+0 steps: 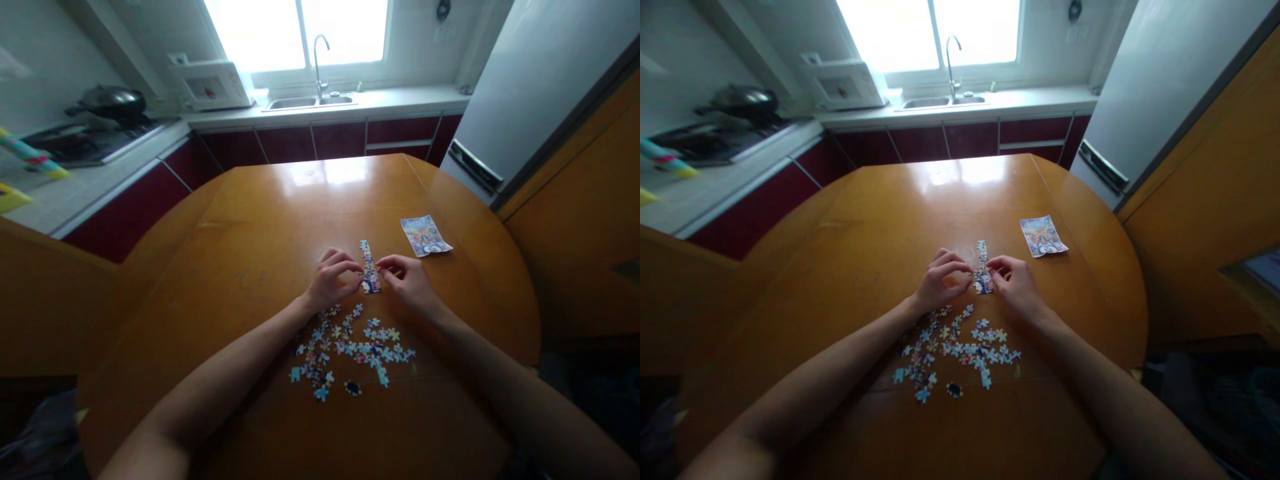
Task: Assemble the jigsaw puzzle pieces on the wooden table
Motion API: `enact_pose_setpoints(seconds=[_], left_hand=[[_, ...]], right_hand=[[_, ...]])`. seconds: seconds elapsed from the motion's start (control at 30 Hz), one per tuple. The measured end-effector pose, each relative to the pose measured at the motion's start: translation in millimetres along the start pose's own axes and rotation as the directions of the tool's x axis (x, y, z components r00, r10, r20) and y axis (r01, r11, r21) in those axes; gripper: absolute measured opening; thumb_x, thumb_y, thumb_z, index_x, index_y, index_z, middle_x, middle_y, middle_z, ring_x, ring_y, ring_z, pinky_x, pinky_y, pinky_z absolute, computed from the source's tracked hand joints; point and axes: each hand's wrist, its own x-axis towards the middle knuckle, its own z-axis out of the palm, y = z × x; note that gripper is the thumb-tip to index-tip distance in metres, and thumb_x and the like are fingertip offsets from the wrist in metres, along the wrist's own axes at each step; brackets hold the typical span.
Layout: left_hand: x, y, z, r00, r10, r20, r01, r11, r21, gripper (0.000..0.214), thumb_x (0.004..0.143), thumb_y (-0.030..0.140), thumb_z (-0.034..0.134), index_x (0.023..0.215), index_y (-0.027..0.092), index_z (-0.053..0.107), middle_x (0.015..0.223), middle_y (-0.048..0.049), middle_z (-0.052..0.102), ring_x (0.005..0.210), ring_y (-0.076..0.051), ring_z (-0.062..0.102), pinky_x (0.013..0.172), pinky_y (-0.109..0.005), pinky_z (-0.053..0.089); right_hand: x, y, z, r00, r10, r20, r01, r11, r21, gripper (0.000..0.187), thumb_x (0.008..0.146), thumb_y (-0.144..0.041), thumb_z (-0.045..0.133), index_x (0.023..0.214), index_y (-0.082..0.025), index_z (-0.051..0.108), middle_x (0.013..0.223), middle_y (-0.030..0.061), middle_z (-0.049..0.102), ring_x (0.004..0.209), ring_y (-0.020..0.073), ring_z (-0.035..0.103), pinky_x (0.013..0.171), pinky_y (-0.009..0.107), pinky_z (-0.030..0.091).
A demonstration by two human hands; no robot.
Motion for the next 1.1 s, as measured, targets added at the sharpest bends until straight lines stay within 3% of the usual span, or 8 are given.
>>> enact_pose_setpoints(seconds=[0.17, 0.27, 0.53, 0.8, 1.1], left_hand=[[3, -15, -5.5, 0.986, -0.129, -0.105, 0.139, 0.985, 0.1, 0.006, 0.085, 0.027, 0.07, 0.088, 0.021, 0.07, 0.086, -0.0023, 0.068, 0.087, -0.018, 0.059, 0.084, -0.036, 0.048], [5, -21, -8.0, 0.975, -0.198, -0.105, 0.209, 0.972, 0.111, 0.005, 0.085, 0.026, 0.07, 0.087, 0.021, 0.07, 0.086, -0.0017, 0.069, 0.085, -0.018, 0.06, 0.083, -0.036, 0.047], [22, -9, -22.5, 0.955, -0.276, -0.111, 0.282, 0.958, 0.045, 0.01, 0.081, 0.027, 0.074, 0.087, 0.02, 0.073, 0.079, -0.0023, 0.065, 0.077, -0.017, 0.057, 0.071, -0.031, 0.046], [28, -25, 5.7, 0.944, -0.313, 0.109, 0.299, 0.946, 0.126, 0.007, 0.078, 0.027, 0.077, 0.084, 0.024, 0.077, 0.079, -0.0019, 0.062, 0.084, -0.019, 0.056, 0.076, -0.032, 0.046], [21, -40, 11.5, 0.944, -0.301, 0.132, 0.284, 0.949, 0.137, 0.016, 0.079, 0.039, 0.076, 0.083, 0.024, 0.078, 0.077, -0.003, 0.062, 0.079, -0.019, 0.055, 0.071, -0.031, 0.046]], right_hand=[[4, 5, -9, 0.996, -0.023, -0.087, 0.015, 0.996, -0.089, 0.017, 0.083, -0.025, 0.06, 0.089, -0.016, 0.073, 0.083, 0.0071, 0.073, 0.063, 0.016, 0.06, 0.058, 0.029, 0.046], [9, 11, -14, 0.992, -0.05, -0.115, 0.031, 0.987, -0.159, 0.017, 0.082, -0.021, 0.058, 0.09, -0.016, 0.073, 0.088, 0.0073, 0.073, 0.067, 0.0167, 0.061, 0.063, 0.03, 0.047], [15, 29, -8, 0.995, -0.062, -0.083, 0.037, 0.962, -0.27, 0.02, 0.081, -0.017, 0.055, 0.09, -0.017, 0.072, 0.083, 0.006, 0.07, 0.071, 0.0178, 0.061, 0.067, 0.031, 0.047], [19, 28, -5, 0.997, -0.07, -0.044, 0.055, 0.955, -0.291, 0.018, 0.081, -0.018, 0.056, 0.086, -0.018, 0.073, 0.082, 0.0056, 0.068, 0.07, 0.017, 0.059, 0.068, 0.029, 0.046], [22, 29, -4, 0.996, -0.079, -0.047, 0.064, 0.961, -0.269, 0.016, 0.081, -0.017, 0.057, 0.086, -0.017, 0.072, 0.084, 0.0059, 0.068, 0.072, 0.0175, 0.058, 0.071, 0.03, 0.046]])
